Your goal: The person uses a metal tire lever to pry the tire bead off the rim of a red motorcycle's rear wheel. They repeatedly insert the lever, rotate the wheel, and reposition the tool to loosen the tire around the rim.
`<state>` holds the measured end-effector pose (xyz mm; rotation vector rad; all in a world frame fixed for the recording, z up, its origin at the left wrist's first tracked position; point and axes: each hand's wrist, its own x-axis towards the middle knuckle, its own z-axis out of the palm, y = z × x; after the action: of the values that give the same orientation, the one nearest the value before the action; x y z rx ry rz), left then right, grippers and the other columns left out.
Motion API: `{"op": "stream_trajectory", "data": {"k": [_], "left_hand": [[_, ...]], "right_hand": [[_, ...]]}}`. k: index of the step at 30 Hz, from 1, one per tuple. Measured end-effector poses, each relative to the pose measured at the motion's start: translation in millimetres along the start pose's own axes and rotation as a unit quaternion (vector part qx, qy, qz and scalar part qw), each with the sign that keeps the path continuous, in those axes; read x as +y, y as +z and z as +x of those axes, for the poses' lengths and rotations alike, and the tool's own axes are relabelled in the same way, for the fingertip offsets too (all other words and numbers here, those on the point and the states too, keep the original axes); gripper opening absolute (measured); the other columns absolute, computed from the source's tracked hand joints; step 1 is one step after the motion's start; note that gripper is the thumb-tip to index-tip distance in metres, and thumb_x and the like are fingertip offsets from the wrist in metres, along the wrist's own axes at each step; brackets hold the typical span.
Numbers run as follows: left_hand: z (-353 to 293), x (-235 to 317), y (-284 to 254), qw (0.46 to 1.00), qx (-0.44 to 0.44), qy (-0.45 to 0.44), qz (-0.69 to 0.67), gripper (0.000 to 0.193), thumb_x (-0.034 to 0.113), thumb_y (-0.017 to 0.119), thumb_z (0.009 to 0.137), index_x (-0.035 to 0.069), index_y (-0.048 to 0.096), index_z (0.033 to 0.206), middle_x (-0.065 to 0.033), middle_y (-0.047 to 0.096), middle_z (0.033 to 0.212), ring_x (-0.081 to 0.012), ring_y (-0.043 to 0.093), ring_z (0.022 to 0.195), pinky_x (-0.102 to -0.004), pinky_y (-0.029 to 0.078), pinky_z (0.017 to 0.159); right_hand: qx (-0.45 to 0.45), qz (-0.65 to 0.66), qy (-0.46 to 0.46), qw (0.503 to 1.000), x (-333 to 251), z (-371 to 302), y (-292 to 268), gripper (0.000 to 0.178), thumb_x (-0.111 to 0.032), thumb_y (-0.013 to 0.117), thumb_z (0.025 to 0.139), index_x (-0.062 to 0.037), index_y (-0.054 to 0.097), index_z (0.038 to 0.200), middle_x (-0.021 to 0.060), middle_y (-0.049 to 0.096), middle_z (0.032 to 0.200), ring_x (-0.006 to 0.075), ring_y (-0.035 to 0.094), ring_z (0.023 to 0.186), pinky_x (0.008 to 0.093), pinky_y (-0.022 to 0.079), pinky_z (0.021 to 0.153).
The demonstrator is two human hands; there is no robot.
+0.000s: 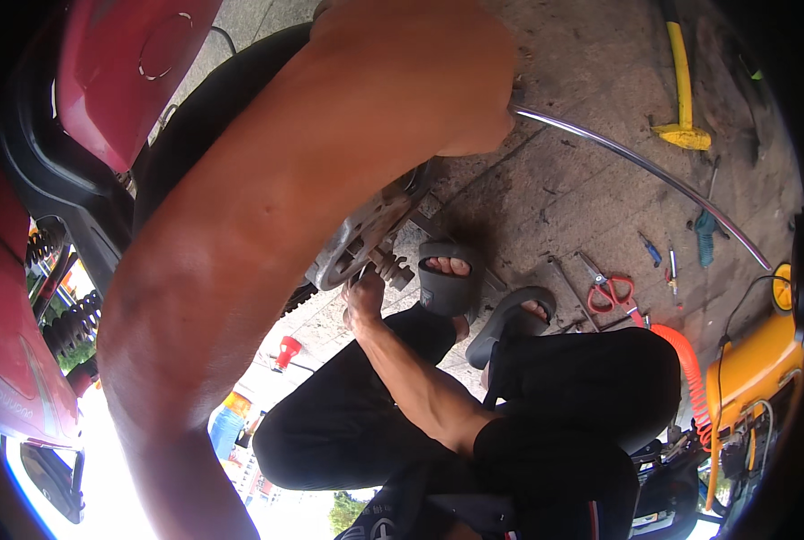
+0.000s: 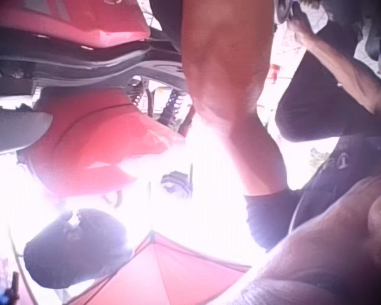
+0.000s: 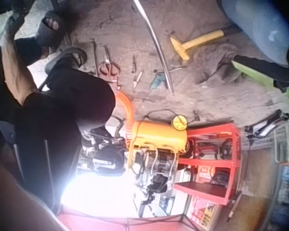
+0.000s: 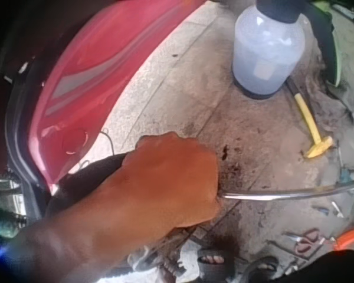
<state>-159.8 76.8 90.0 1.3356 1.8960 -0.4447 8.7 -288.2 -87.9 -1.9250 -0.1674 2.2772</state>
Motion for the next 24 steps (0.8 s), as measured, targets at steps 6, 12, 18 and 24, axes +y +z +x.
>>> {"op": "stream_trajectory", "data": {"k": [6, 12, 18, 24], "left_hand": [[4.3, 4.0, -15.0, 0.998, -0.053, 0.038, 0.018, 0.027, 0.021, 0.068, 0.078, -0.004, 0.073, 0.087, -0.0243, 0.071, 0.088, -0.0427, 0.07, 0.087, -0.0482, 0.056, 0.083], [0.2, 19.2, 6.3, 0.996, -0.003, -0.013, 0.093, 0.031, 0.025, 0.071, 0.078, -0.005, 0.073, 0.086, -0.0247, 0.071, 0.087, -0.0432, 0.069, 0.086, -0.0483, 0.056, 0.083], [1.1, 7.8, 5.4, 0.997, 0.011, 0.036, 0.07, 0.035, 0.028, 0.072, 0.079, -0.005, 0.073, 0.088, -0.0251, 0.071, 0.088, -0.0428, 0.069, 0.087, -0.0483, 0.056, 0.084], [-2.8, 20.5, 5.6, 0.993, -0.004, -0.006, 0.117, 0.038, 0.031, 0.073, 0.081, -0.005, 0.073, 0.09, -0.0245, 0.071, 0.09, -0.0421, 0.07, 0.087, -0.048, 0.056, 0.084]], "right_hand": [[-0.345, 0.475, -0.015, 0.809, 28.2, 69.0, -28.3, 0.025, -0.014, 0.052, 0.103, -0.0035, 0.051, 0.126, 0.0127, 0.059, 0.117, 0.0243, 0.063, 0.1, 0.0392, 0.055, 0.082], [-0.173, 0.157, 0.021, 0.972, 14.1, 63.4, -31.6, 0.033, -0.018, 0.04, 0.109, -0.006, 0.049, 0.138, 0.011, 0.063, 0.101, 0.0149, 0.059, 0.069, 0.0268, 0.053, 0.063], [-0.044, 0.202, -0.018, 0.978, 1.2, 63.0, -17.8, 0.035, -0.036, 0.048, 0.106, -0.0045, 0.059, 0.096, 0.0088, 0.061, 0.071, 0.017, 0.059, 0.056, 0.0325, 0.044, 0.048], [-0.018, 0.126, -0.032, 0.991, -11.8, 66.5, -7.9, 0.04, -0.044, 0.06, 0.1, -0.0057, 0.062, 0.091, 0.0053, 0.064, 0.077, 0.0176, 0.062, 0.063, 0.0348, 0.048, 0.056]]}}
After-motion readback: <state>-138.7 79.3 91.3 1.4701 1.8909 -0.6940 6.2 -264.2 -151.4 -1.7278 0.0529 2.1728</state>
